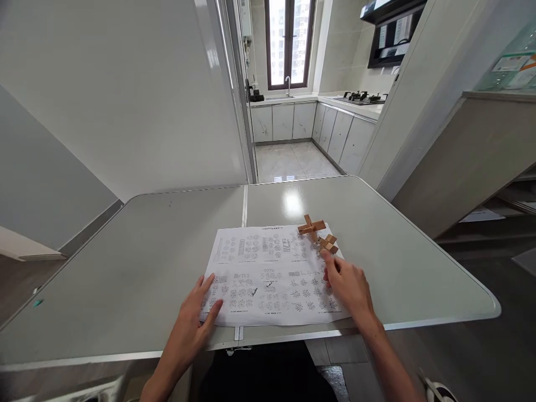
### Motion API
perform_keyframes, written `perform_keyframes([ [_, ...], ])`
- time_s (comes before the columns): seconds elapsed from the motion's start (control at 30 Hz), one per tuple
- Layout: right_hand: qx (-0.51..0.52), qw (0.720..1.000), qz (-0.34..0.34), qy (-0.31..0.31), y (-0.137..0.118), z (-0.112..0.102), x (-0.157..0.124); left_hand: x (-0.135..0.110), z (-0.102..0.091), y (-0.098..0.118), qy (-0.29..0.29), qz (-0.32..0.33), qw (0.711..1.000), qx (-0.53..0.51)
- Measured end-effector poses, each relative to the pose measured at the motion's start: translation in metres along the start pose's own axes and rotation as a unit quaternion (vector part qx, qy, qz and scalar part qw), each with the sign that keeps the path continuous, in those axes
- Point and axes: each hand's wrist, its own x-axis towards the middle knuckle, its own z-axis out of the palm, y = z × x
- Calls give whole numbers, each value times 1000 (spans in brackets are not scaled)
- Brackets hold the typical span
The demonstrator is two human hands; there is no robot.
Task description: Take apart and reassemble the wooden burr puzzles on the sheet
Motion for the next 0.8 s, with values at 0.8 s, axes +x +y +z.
perform_keyframes([
  [0.8,183,967,-96,-147,-7,32,-49,24,-7,-19,7,24,998,61],
])
